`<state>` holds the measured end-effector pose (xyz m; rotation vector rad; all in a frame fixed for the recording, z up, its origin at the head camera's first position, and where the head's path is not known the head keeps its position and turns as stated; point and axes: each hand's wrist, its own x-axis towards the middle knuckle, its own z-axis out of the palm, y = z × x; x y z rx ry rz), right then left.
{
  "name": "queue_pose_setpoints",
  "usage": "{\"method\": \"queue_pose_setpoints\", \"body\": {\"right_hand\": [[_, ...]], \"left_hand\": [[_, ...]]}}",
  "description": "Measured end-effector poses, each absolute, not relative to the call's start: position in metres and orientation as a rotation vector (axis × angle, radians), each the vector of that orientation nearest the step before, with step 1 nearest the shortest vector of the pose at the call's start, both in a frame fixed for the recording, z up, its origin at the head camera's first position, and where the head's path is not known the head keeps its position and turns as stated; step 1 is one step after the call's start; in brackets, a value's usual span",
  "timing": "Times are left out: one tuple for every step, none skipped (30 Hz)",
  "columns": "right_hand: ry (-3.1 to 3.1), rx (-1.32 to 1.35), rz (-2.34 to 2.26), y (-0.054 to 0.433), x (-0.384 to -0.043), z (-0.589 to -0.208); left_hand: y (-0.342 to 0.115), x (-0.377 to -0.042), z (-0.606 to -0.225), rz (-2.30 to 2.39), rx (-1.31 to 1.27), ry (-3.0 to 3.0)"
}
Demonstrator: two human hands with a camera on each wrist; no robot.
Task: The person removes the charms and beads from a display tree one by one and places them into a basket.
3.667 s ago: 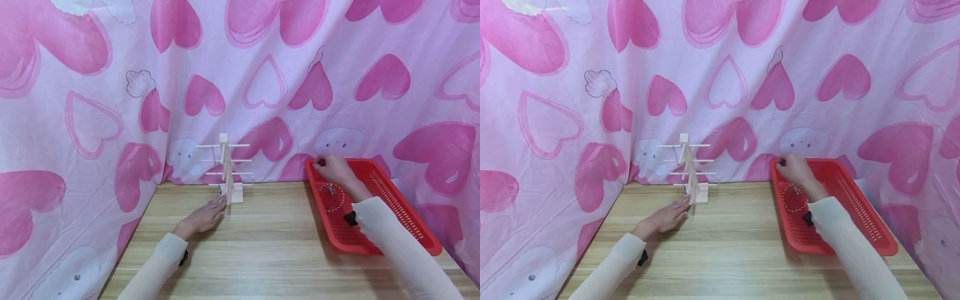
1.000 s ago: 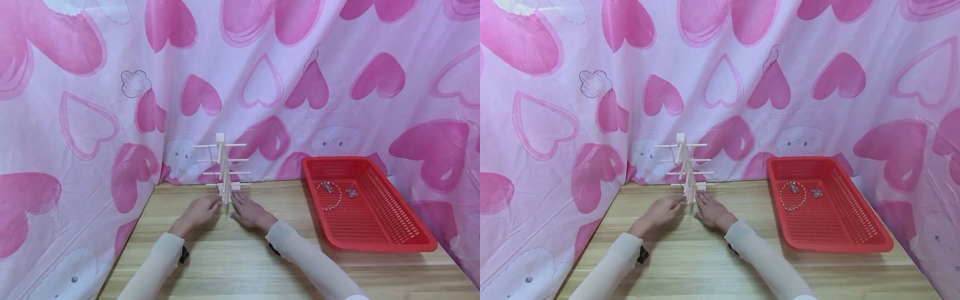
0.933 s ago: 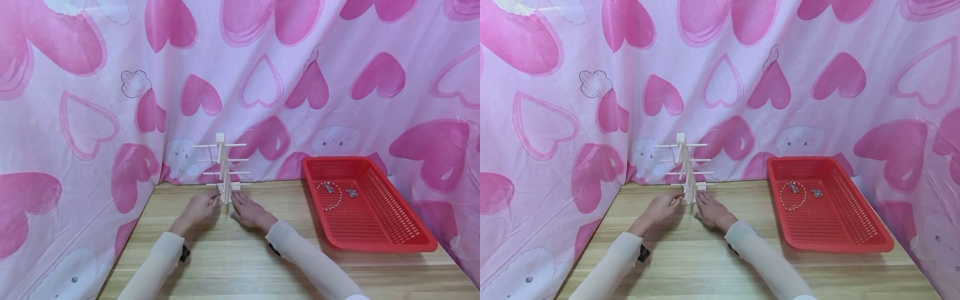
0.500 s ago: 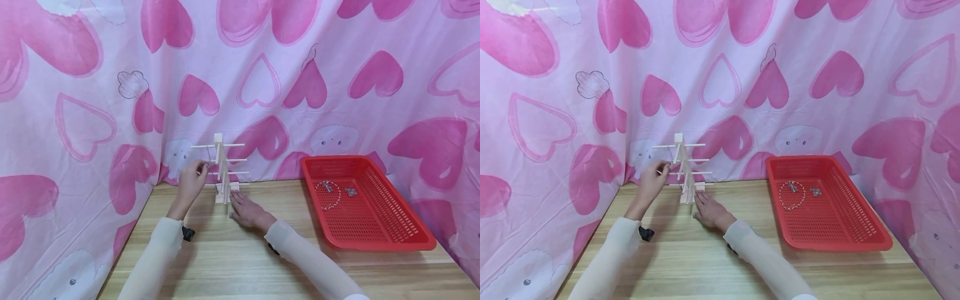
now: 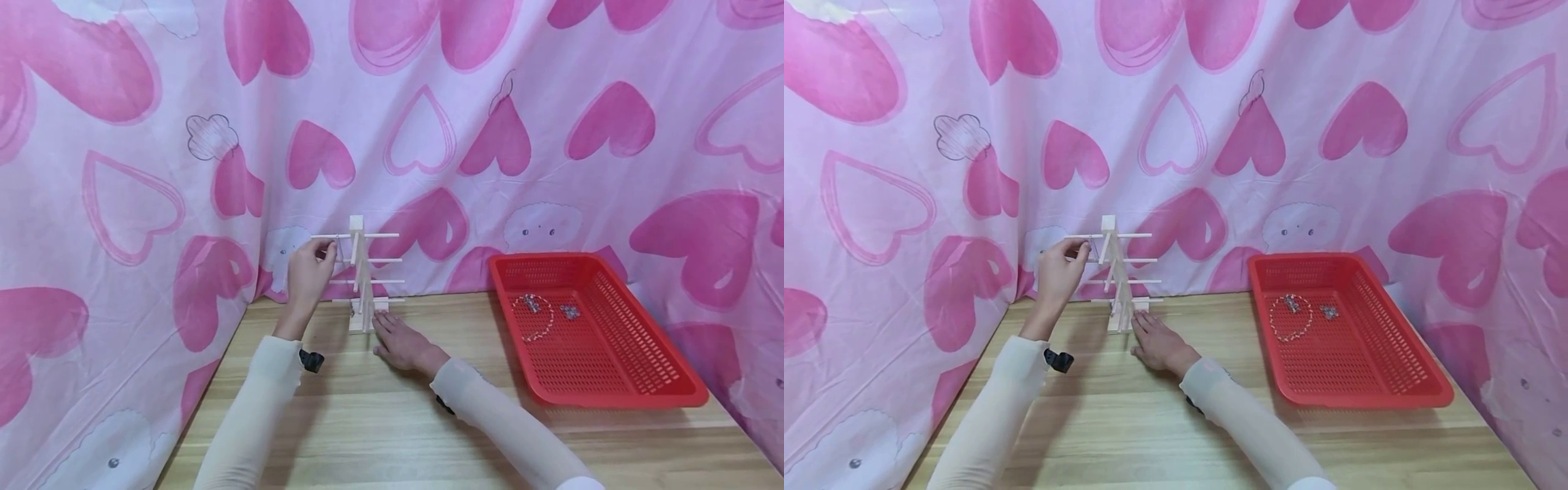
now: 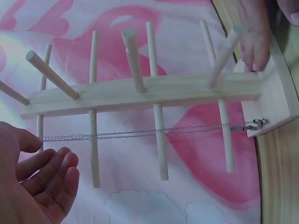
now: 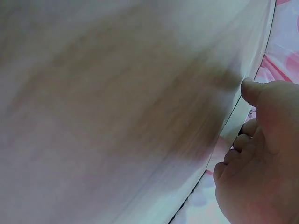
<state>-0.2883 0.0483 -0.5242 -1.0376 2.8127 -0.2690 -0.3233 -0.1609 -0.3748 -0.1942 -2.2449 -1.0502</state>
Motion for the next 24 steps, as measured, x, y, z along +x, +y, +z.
{"method": "queue_pose_setpoints", "body": {"right_hand": [[2.812, -1.033, -0.269, 0.0481, -0.2883, -0.5238], [2.807, -1.026, -0.268, 0.0477, -0.2883, -0.5235], [2.807, -1.022, -0.268, 0.0475, -0.2882, -0.5234], [2.806, -1.019, -0.267, 0.0471, -0.2881, -0.5235], [2.806, -1.014, -0.266, 0.047, -0.2876, -0.5234], [2.805, -1.01, -0.26, 0.0468, -0.2874, -0.5233], [2.805, -1.009, -0.262, 0.0464, -0.2873, -0.5236], [2.803, -1.01, -0.266, 0.0461, -0.287, -0.524], [2.802, -1.013, -0.269, 0.0459, -0.2865, -0.5243], [2.801, -1.017, -0.273, 0.0459, -0.286, -0.5243], [2.802, -1.021, -0.277, 0.0458, -0.2857, -0.5244], [2.801, -1.025, -0.278, 0.0456, -0.2856, -0.5244], [2.8, -1.029, -0.281, 0.0455, -0.2852, -0.5243], [2.801, -1.03, -0.283, 0.0456, -0.2848, -0.5239], [2.802, -1.03, -0.283, 0.0457, -0.2845, -0.5235], [2.802, -1.029, -0.282, 0.0459, -0.2843, -0.5232], [2.803, -1.026, -0.279, 0.0461, -0.2844, -0.5231], [2.804, -1.024, -0.279, 0.0463, -0.2845, -0.5231], [2.805, -1.022, -0.281, 0.0466, -0.2845, -0.5231], [2.806, -1.02, -0.284, 0.0468, -0.2847, -0.5234], [2.806, -1.017, -0.285, 0.0469, -0.2851, -0.5238], [2.807, -1.016, -0.285, 0.0471, -0.2852, -0.524], [2.808, -1.015, -0.288, 0.0472, -0.2854, -0.5242], [2.812, -1.017, -0.293, 0.0472, -0.2856, -0.5243]], "left_hand": [[-0.1604, -0.3237, -0.3745, -1.06, -0.189, -2.258], [-0.1599, -0.3237, -0.3742, -1.078, -0.182, -2.269], [-0.1595, -0.3237, -0.3742, -1.095, -0.174, -2.279], [-0.1593, -0.3237, -0.3747, -1.113, -0.165, -2.287], [-0.1592, -0.3237, -0.3751, -1.13, -0.161, -2.293], [-0.159, -0.3231, -0.3754, -1.145, -0.155, -2.299], [-0.159, -0.323, -0.3762, -1.158, -0.147, -2.303], [-0.1589, -0.3227, -0.3767, -1.171, -0.14, -2.306], [-0.1589, -0.3225, -0.3774, -1.177, -0.137, -2.307], [-0.1588, -0.3221, -0.3779, -1.185, -0.135, -2.305], [-0.1587, -0.3215, -0.3782, -1.192, -0.136, -2.304], [-0.1586, -0.3211, -0.3785, -1.201, -0.136, -2.3], [-0.1584, -0.3206, -0.3787, -1.208, -0.137, -2.296], [-0.1583, -0.3205, -0.3788, -1.214, -0.139, -2.29], [-0.1581, -0.3205, -0.3789, -1.219, -0.14, -2.285], [-0.1579, -0.3204, -0.3789, -1.227, -0.144, -2.28], [-0.1576, -0.3204, -0.3787, -1.235, -0.147, -2.273], [-0.1575, -0.3209, -0.3786, -1.245, -0.151, -2.266], [-0.1573, -0.3212, -0.3783, -1.255, -0.155, -2.259], [-0.1572, -0.3216, -0.3778, -1.264, -0.159, -2.253], [-0.157, -0.3216, -0.3772, -1.271, -0.163, -2.248], [-0.157, -0.3217, -0.3765, -1.279, -0.17, -2.242], [-0.1569, -0.3218, -0.3758, -1.282, -0.177, -2.237], [-0.157, -0.3221, -0.3753, -1.287, -0.184, -2.233]]}}
